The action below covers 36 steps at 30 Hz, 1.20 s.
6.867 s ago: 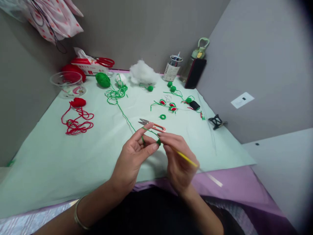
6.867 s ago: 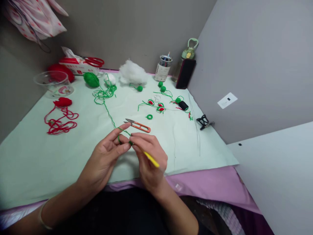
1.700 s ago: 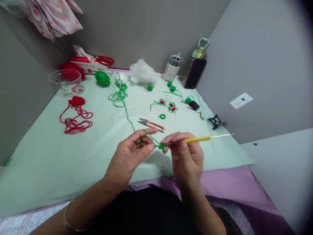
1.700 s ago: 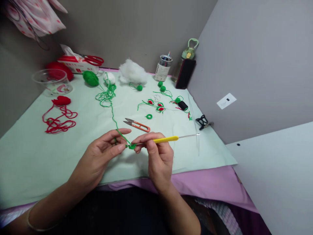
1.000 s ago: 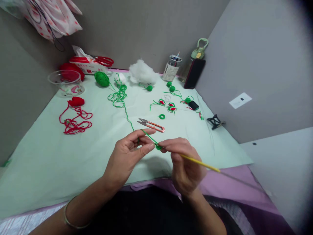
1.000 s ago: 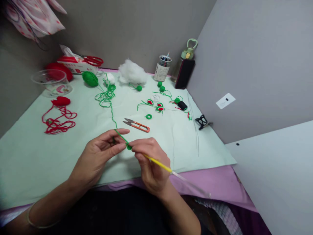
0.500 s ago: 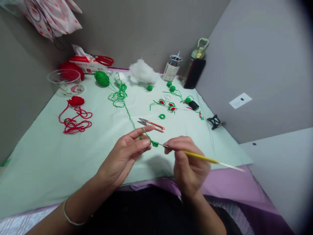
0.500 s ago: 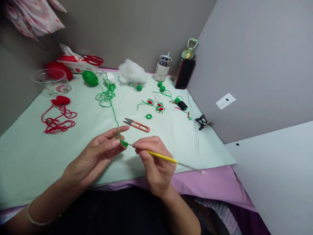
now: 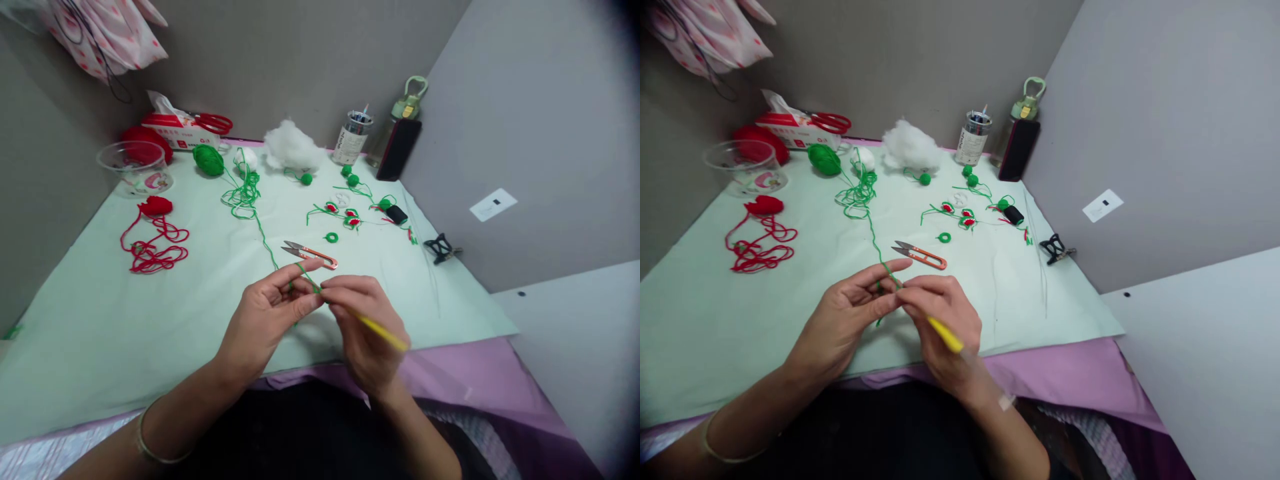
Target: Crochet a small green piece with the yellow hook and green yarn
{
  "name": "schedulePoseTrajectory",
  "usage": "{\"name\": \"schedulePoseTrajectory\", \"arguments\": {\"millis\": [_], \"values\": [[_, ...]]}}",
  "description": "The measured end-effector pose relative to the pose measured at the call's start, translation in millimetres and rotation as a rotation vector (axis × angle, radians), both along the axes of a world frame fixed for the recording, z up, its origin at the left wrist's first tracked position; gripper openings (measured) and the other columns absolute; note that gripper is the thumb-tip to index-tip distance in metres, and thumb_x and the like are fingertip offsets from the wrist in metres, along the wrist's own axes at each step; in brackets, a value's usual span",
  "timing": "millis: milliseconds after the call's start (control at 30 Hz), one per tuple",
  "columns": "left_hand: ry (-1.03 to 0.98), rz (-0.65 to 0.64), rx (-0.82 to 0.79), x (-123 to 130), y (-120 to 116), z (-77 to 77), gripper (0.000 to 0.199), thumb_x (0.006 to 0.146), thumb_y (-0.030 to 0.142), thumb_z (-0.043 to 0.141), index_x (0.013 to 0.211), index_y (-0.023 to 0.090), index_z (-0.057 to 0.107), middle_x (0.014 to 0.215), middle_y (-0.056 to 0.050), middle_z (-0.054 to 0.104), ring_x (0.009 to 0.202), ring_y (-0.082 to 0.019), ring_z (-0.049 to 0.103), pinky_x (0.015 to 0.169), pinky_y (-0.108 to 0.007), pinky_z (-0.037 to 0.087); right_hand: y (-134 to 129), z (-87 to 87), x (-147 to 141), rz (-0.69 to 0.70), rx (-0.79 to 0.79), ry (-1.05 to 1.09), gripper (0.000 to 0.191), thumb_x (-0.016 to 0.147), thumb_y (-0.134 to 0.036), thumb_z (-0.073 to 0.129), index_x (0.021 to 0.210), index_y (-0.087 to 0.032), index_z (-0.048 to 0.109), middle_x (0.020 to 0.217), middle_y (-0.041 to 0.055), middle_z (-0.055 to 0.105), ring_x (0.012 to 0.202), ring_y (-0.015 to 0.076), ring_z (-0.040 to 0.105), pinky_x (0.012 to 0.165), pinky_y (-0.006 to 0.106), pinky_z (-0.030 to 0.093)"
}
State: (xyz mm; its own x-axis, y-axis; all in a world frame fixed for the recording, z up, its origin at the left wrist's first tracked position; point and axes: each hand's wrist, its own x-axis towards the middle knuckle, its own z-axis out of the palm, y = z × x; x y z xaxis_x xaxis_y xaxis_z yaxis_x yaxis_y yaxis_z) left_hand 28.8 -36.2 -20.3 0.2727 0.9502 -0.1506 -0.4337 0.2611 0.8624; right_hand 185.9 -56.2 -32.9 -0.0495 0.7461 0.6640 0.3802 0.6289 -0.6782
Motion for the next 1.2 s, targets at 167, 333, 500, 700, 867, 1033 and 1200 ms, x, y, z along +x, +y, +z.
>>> {"name": "schedulePoseTrajectory", "arguments": {"millis": [167, 333, 500, 700, 867, 1033, 1200], "values": [[-0.192, -0.105, -0.229, 1, 1, 2.5, 0.04, 0.08, 0.025, 0.083, 0.12, 0.021, 0.077, 0.087, -0.002, 0.07, 0.082, -0.012, 0.062, 0.087, -0.026, 0.049, -2, -2.0, 2, -0.076, 0.087, -0.054, 0.035, 0.094, -0.011, 0.063, 0.119, -0.034, 0.074, 0.108, 0.005, 0.071, 0.095, 0.0207, 0.07, 0.077, 0.037, 0.061], [-0.132, -0.025, -0.169, -1, 2, 4.9, 0.031, 0.081, 0.024, 0.083, 0.112, 0.022, 0.08, 0.089, -0.001, 0.069, 0.083, -0.012, 0.061, 0.09, -0.027, 0.048, 8, 4.7, 1, 0.064, -0.147, 0.427, 0.017, 0.099, -0.02, 0.057, 0.098, -0.023, 0.074, 0.085, 0.0036, 0.068, 0.067, 0.0146, 0.062, 0.063, 0.033, 0.054], [-0.013, -0.008, 0.032, 1, -2, 0.4, 0.037, 0.084, 0.022, 0.08, 0.12, 0.03, 0.077, 0.083, 0.002, 0.065, 0.085, -0.012, 0.059, 0.085, -0.023, 0.046, 12, 0.1, -5, 0.132, -0.215, 0.47, 0.015, 0.098, -0.021, 0.062, 0.1, -0.025, 0.077, 0.094, 0.0034, 0.073, 0.076, 0.0144, 0.065, 0.07, 0.032, 0.055], [0.059, -0.041, 0.065, 0, -1, 0.6, 0.025, 0.089, 0.029, 0.075, 0.114, 0.029, 0.079, 0.092, -0.001, 0.068, 0.088, -0.013, 0.059, 0.087, -0.024, 0.047, 11, -0.2, -5, 0.17, -0.2, 0.451, 0.017, 0.098, -0.02, 0.062, 0.1, -0.026, 0.078, 0.094, 0.0034, 0.074, 0.082, 0.0162, 0.066, 0.07, 0.031, 0.055], [0.123, 0.035, 0.038, 3, -3, 2.6, 0.047, 0.076, 0.023, 0.087, 0.12, 0.036, 0.076, 0.082, 0.004, 0.057, 0.085, -0.01, 0.06, 0.086, -0.021, 0.049, 13, -1.5, -3, 0.174, -0.201, 0.468, 0.016, 0.097, -0.02, 0.063, 0.099, -0.025, 0.078, 0.093, 0.0037, 0.074, 0.087, 0.0169, 0.066, 0.073, 0.031, 0.054], [0.202, 0.077, 0.041, 4, -5, 2.7, 0.053, 0.074, 0.022, 0.087, 0.123, 0.037, 0.074, 0.082, 0.005, 0.053, 0.084, -0.01, 0.059, 0.092, -0.023, 0.049, 13, -5.2, -4, 0.229, -0.297, 0.549, 0.017, 0.098, -0.02, 0.062, 0.099, -0.026, 0.078, 0.097, 0.0034, 0.074, 0.082, 0.0154, 0.064, 0.07, 0.029, 0.053], [0.15, -0.009, 0.073, -1, -2, -1.0, 0.039, 0.083, 0.032, 0.081, 0.121, 0.035, 0.076, 0.089, 0.002, 0.062, 0.091, -0.012, 0.061, 0.089, -0.023, 0.048, 13, -6.5, -3, 0.241, -0.303, 0.565, 0.017, 0.098, -0.019, 0.062, 0.1, -0.025, 0.078, 0.098, 0.0036, 0.074, 0.078, 0.0141, 0.064, 0.07, 0.029, 0.053]]}}
